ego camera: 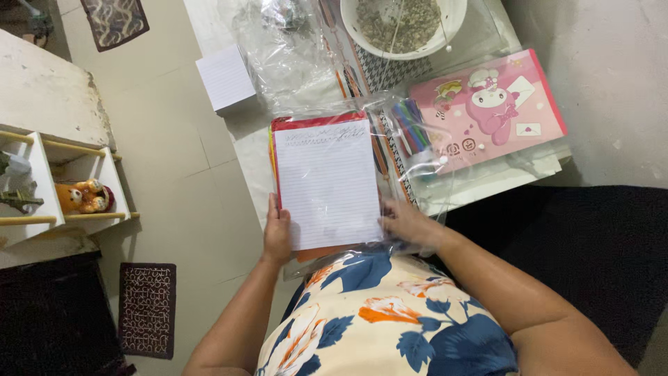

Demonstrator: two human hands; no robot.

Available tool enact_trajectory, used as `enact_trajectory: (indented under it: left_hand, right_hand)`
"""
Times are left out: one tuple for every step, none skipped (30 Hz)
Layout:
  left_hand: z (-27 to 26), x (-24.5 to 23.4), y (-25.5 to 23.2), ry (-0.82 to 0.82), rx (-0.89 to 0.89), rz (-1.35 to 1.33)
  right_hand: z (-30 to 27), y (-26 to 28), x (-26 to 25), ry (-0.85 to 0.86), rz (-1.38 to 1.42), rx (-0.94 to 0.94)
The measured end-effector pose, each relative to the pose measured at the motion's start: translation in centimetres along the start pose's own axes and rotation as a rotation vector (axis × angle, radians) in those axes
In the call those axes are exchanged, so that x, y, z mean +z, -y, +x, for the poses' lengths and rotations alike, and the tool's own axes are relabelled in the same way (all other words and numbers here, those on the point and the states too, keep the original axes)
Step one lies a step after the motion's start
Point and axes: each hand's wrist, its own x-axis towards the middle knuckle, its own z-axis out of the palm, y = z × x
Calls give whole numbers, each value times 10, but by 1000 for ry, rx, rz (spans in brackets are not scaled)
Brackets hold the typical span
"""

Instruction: The person unpacks a variety of colorful notebooks and notepads from a plastic bag. They then place the items back into the bag and arrange them on the table.

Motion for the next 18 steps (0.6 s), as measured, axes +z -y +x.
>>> enact_trajectory:
  left_hand:
    - [-2, 8, -1, -6, 40, 73]
    - [-4, 12, -3, -12, 80, 147]
    - [-5, 13, -8, -22, 77, 213]
    - [-7, 14, -13, -32, 74, 279]
    - [-8, 16, -20, -40, 72, 342]
    - [-7, 18, -26, -48, 53, 386]
    - [-7, 19, -31, -52, 31, 431]
    - [-7, 19, -36, -57, 9, 477]
    - [-2, 18, -40, -61, -67, 398]
    - [4, 17, -43, -65, -143, 318]
    - [10, 13, -44, -61, -218, 245]
    - [19, 7, -45, -83, -276, 121]
    - [29, 2, -45, -102, -337, -4]
    - [35, 1, -44, -122, -396, -130]
    - [38, 2, -44, -122, -394, 4]
    - [39, 3, -45, -123, -391, 138]
    - [39, 5, -46, -128, -389, 270]
    - [40, 9, -47, -154, -360, 343]
  right_hand:
    - [1, 4, 4, -36, -77, 7]
    - [0, 5, 10, -72, -155, 13]
    - [0, 5, 13, -110, -236, 16]
    - [1, 2, 13, -98, -174, -64]
    - [1, -2, 9, -88, -114, -142]
    - [2, -7, 5, -79, -53, -221]
    - [3, -13, 3, -22, 55, -205]
    - [6, -18, -1, 35, 162, -190]
    - [11, -21, -7, 96, 262, -181]
    - [14, -26, -15, 45, 269, -108]
    - [15, -33, -21, -9, 286, -35]
    - [15, -41, -26, -63, 301, 39]
    - [13, -52, -29, -58, 255, 123]
    - [12, -62, -29, -51, 208, 206]
    - [12, -71, -31, -46, 160, 286]
    - [7, -80, -30, -51, 134, 257]
    - [0, -88, -25, -54, 104, 228]
    - [-7, -91, -21, -56, 75, 199]
